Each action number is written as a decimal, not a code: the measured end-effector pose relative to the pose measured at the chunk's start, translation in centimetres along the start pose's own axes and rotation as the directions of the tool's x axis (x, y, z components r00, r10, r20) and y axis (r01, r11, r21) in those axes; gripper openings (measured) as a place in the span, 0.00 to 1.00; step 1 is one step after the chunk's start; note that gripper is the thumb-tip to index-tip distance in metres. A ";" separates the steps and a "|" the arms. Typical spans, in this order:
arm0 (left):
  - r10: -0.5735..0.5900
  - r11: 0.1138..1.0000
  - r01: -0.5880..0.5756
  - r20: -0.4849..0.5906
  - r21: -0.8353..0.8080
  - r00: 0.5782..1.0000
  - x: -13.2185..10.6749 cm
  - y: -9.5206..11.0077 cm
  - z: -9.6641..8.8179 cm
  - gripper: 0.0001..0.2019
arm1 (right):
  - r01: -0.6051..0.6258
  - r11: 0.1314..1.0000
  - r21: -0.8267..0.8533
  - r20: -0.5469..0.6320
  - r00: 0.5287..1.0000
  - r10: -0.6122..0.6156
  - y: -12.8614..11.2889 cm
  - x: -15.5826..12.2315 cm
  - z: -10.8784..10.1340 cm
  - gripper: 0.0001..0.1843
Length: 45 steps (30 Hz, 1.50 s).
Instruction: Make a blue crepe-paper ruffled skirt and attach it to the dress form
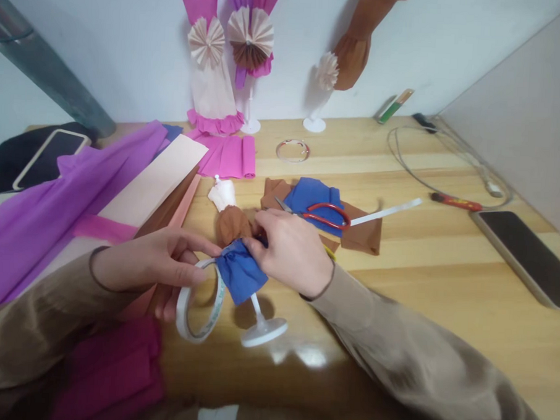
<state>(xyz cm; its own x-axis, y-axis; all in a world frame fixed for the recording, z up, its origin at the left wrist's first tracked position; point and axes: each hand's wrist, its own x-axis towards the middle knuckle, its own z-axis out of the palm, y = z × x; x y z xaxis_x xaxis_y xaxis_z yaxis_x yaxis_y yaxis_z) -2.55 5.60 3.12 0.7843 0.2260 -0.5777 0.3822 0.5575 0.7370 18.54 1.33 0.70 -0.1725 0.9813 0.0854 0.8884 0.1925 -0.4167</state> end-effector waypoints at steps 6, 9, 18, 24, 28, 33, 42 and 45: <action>-0.025 0.997 0.023 -0.017 -0.074 1.000 0.3 -1.2 -0.3 0.33 | -0.058 0.970 0.235 -0.078 0.994 0.078 0.8 0.2 0.0 0.10; -0.033 0.996 0.031 -0.024 -0.081 0.999 0.4 -1.4 -0.3 0.37 | -0.063 0.959 0.275 -0.046 0.996 0.078 0.7 0.2 0.0 0.08; -0.025 0.998 0.023 -0.021 -0.056 0.999 0.3 -1.0 -0.3 0.36 | 0.225 0.964 0.143 -0.165 0.966 -0.201 0.6 0.0 0.5 0.04; -0.057 0.998 0.058 0.025 -0.041 0.998 0.3 -0.7 -0.5 0.33 | 0.164 0.948 0.274 -0.218 0.970 -0.105 0.9 0.5 0.7 0.07; -0.076 0.997 0.076 0.011 -0.011 0.997 0.0 -0.1 -0.4 0.33 | 0.109 0.940 0.323 -0.251 0.968 -0.026 1.0 0.6 0.6 0.06; -0.094 0.996 0.093 0.027 0.008 0.995 0.0 -0.3 -0.9 0.35 | 0.001 0.893 0.451 -0.211 0.972 0.106 1.4 0.8 0.8 0.05; -0.056 0.998 0.058 -0.045 0.035 0.997 -0.3 -0.1 -1.0 0.28 | -0.080 0.678 0.731 -0.069 0.979 0.190 1.6 1.5 0.8 0.06; -0.045 0.998 0.048 -0.098 0.026 0.994 -0.4 0.0 -1.0 0.25 | -0.089 0.629 0.772 -0.058 0.976 0.210 1.5 1.7 0.9 0.06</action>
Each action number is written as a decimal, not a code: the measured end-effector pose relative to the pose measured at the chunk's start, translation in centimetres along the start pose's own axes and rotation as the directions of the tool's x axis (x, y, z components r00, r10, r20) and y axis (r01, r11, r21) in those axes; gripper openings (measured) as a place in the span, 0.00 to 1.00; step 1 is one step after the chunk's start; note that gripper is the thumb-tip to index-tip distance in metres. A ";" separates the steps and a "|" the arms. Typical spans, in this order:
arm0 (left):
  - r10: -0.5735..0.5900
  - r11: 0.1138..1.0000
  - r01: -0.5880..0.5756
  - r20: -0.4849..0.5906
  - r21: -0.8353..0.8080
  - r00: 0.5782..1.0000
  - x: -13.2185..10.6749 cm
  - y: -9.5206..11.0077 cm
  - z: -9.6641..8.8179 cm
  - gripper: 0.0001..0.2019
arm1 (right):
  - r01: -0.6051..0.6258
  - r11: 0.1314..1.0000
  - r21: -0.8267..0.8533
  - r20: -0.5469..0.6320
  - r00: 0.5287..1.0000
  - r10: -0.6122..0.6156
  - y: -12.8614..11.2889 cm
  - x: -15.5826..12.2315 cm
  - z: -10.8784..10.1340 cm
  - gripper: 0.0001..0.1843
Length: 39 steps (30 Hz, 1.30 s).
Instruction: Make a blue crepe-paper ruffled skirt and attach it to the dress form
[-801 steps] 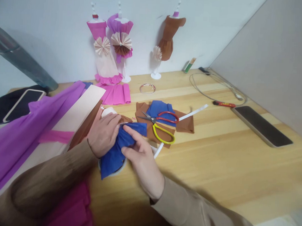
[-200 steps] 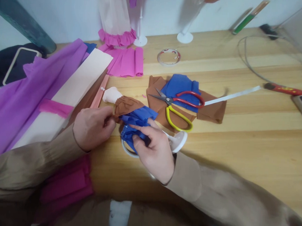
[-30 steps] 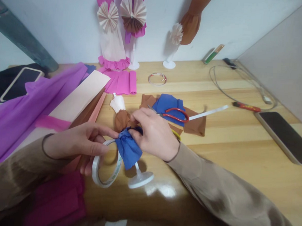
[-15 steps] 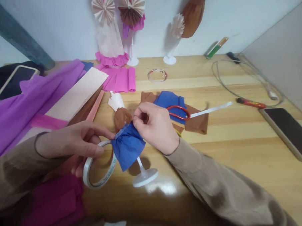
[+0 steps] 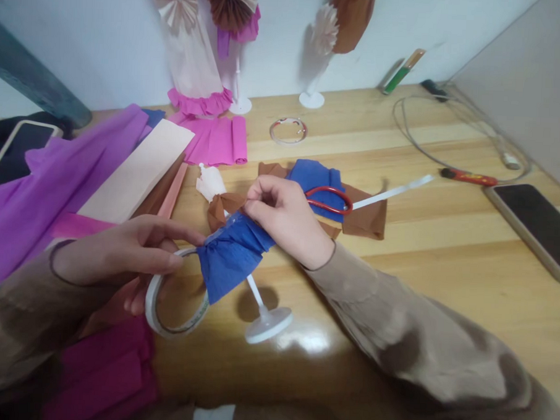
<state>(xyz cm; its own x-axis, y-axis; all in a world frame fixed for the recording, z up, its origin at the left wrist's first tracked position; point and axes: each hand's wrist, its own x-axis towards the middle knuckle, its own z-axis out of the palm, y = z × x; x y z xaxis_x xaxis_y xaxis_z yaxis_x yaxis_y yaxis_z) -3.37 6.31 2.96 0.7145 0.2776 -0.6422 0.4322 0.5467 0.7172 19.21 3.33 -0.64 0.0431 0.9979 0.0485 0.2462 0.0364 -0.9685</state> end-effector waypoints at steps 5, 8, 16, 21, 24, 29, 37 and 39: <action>-0.022 0.999 0.023 0.023 -0.039 0.999 0.1 -0.2 0.2 0.27 | -0.012 0.998 0.068 -0.036 0.999 0.015 0.3 0.3 0.3 0.05; -0.015 0.997 0.018 0.043 -0.068 0.999 0.2 -0.3 0.6 0.30 | -0.013 0.998 0.070 -0.050 0.999 0.016 0.4 0.3 0.4 0.04; -0.015 0.998 0.017 0.043 -0.063 0.999 0.1 0.0 1.2 0.29 | -0.069 0.984 0.165 -0.074 0.994 0.082 0.4 0.1 0.5 0.05; -0.016 0.999 0.016 0.006 -0.049 1.000 -0.1 0.0 1.0 0.30 | -0.044 0.990 0.133 -0.081 0.995 0.055 0.9 0.2 0.4 0.05; -0.032 0.999 0.031 -0.017 -0.045 0.999 -0.6 0.3 0.7 0.26 | 0.036 0.998 0.042 -0.085 0.996 -0.033 1.2 0.4 0.2 0.03; 0.027 0.997 -0.033 -0.089 -0.064 0.996 -1.0 0.3 0.4 0.22 | 0.174 0.972 -0.155 -0.075 0.979 -0.188 1.2 0.4 0.1 0.02; 0.027 0.999 -0.031 -0.111 -0.039 0.993 -1.1 0.7 0.2 0.23 | 0.182 0.965 -0.187 -0.068 0.978 -0.197 1.4 0.3 -0.1 0.03; 0.019 0.999 -0.022 -0.105 -0.028 0.994 -1.2 0.9 0.1 0.24 | 0.193 0.959 -0.207 -0.074 0.974 -0.212 1.5 0.3 -0.1 0.03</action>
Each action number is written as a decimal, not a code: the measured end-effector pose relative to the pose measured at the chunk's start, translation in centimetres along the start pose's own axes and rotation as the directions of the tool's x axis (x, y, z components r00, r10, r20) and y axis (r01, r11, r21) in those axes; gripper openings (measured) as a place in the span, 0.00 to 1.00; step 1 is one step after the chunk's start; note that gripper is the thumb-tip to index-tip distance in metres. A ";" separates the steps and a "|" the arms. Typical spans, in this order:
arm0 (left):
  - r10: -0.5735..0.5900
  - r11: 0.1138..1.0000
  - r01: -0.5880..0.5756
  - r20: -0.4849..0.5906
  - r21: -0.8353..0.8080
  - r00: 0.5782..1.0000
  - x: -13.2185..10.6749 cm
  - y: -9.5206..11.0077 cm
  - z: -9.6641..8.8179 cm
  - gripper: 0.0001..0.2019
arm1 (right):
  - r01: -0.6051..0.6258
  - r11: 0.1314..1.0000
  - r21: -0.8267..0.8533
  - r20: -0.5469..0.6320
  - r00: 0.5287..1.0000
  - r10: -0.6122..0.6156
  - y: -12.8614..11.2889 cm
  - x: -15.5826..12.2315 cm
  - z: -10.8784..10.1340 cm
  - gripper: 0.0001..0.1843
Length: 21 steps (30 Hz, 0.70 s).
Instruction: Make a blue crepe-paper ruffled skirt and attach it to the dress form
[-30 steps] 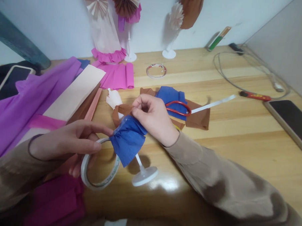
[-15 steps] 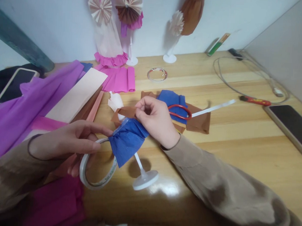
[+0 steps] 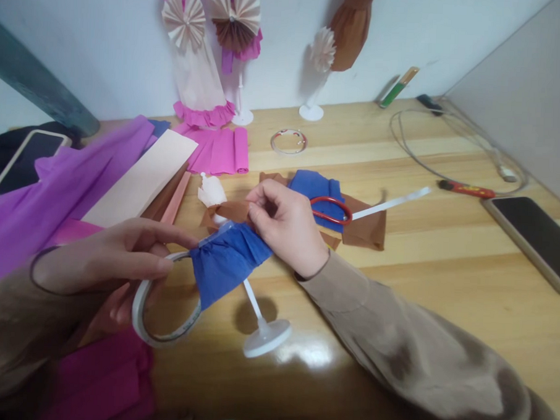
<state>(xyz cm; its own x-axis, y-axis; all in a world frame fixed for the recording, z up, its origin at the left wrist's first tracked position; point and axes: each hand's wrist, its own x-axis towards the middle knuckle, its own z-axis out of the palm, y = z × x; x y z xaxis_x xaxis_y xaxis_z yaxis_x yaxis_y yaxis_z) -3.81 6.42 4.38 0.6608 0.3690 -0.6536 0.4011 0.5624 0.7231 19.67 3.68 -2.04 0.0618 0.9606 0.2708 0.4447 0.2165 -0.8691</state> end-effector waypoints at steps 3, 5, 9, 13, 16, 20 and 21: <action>-0.024 1.000 0.023 0.039 0.019 0.999 -0.1 0.0 -0.2 0.26 | 0.016 0.999 -0.036 -0.021 1.000 -0.017 0.1 -0.1 0.0 0.02; -0.021 0.999 0.019 0.057 0.031 0.998 -0.1 0.0 -0.3 0.27 | 0.012 0.999 -0.029 -0.008 1.000 -0.012 0.0 -0.1 0.0 0.04; -0.010 0.998 0.006 0.077 0.055 0.997 0.1 -0.1 -0.2 0.29 | 0.156 0.985 -0.077 0.112 0.983 -0.147 -0.9 -0.3 0.0 0.22; 0.004 0.998 -0.009 0.090 0.055 0.996 0.2 -0.1 0.0 0.30 | 0.259 0.956 -0.134 0.169 0.957 -0.236 -1.3 -0.3 0.0 0.25; 0.011 0.999 -0.014 0.090 0.033 0.996 0.2 -0.3 0.0 0.28 | 0.114 0.992 -0.060 0.072 0.991 -0.109 -0.6 -0.1 0.4 0.19; 0.028 1.000 -0.027 0.069 -0.011 0.997 0.2 -0.6 -0.2 0.23 | -0.018 0.993 0.117 0.012 1.000 0.017 0.3 0.3 0.8 0.12; 0.026 1.000 -0.025 0.070 -0.013 0.997 0.1 -0.7 -0.3 0.22 | -0.037 0.988 0.150 0.014 0.999 0.035 0.4 0.3 0.8 0.11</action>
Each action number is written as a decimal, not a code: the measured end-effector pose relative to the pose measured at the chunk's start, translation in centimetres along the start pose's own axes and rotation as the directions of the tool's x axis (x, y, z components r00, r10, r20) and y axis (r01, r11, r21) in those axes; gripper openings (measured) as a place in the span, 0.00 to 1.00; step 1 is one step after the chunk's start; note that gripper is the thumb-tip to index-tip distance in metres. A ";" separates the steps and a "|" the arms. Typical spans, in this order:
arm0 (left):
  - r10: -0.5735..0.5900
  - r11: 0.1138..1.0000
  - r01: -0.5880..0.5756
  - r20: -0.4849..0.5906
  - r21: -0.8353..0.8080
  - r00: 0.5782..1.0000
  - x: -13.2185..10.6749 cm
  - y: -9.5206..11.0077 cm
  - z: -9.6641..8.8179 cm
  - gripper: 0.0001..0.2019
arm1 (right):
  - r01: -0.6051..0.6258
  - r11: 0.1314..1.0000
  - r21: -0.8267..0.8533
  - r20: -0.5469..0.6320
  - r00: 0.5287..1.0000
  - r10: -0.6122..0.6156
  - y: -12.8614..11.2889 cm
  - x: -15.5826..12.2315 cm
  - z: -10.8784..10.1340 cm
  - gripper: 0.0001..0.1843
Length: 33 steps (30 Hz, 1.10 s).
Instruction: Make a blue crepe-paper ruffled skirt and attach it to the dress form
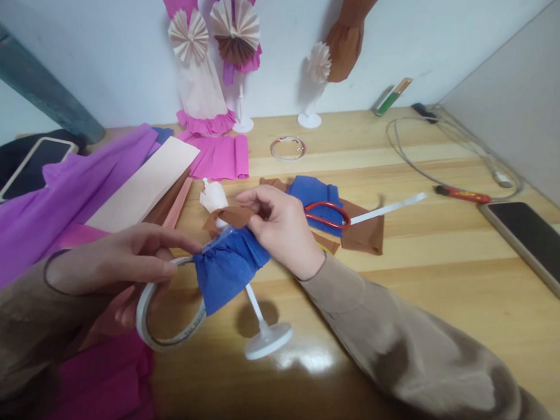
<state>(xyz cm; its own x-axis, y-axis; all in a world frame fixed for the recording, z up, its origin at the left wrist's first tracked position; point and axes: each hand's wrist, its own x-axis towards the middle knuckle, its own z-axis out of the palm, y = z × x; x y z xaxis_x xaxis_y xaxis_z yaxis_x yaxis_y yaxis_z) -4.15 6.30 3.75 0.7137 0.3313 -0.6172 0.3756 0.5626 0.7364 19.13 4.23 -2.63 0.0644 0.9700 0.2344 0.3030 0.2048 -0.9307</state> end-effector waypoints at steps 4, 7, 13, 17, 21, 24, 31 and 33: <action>-0.025 1.000 0.025 0.018 0.018 1.000 0.0 0.3 -0.1 0.24 | -0.049 0.994 0.095 -0.002 0.999 0.049 -0.1 0.2 0.1 0.09; -0.048 0.997 0.046 0.037 0.057 0.998 0.0 0.7 -0.1 0.28 | -0.022 0.998 0.054 0.000 1.000 0.022 -0.1 0.3 -0.1 0.11; -0.034 0.998 0.031 0.042 0.056 0.999 -0.2 0.9 -0.1 0.27 | 0.231 0.922 -0.312 0.045 0.972 -0.229 -0.1 0.5 -0.9 0.21; -0.027 0.998 0.025 0.033 0.053 0.999 -0.2 0.7 0.0 0.25 | 0.174 0.951 -0.255 0.044 0.985 -0.168 -0.1 0.4 -1.1 0.21; -0.041 0.997 0.041 -0.002 0.066 0.999 -0.1 0.9 0.0 0.27 | 0.108 0.978 -0.176 0.099 0.991 -0.092 -0.7 0.3 -1.0 0.19; -0.041 0.996 0.041 -0.002 0.075 0.999 0.0 0.9 0.1 0.27 | -0.010 0.998 -0.064 0.103 0.995 0.016 -1.3 0.4 -0.8 0.13; -0.048 0.996 0.048 0.007 0.069 0.999 -0.1 1.0 0.2 0.26 | -0.260 0.948 0.181 0.088 0.965 0.248 -1.3 0.6 -0.3 0.07; -0.035 0.997 0.034 0.016 0.065 0.999 -0.2 1.0 0.2 0.25 | -0.261 0.947 0.186 0.081 0.965 0.250 -1.2 0.6 -0.2 0.07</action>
<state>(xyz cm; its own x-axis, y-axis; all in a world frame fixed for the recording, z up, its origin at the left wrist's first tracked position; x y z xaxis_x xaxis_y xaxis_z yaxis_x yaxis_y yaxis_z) -3.80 6.63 4.62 0.7096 0.2990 -0.6380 0.4371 0.5235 0.7314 18.98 4.56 -1.33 0.0612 0.9977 -0.0295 0.0934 -0.0352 -0.9950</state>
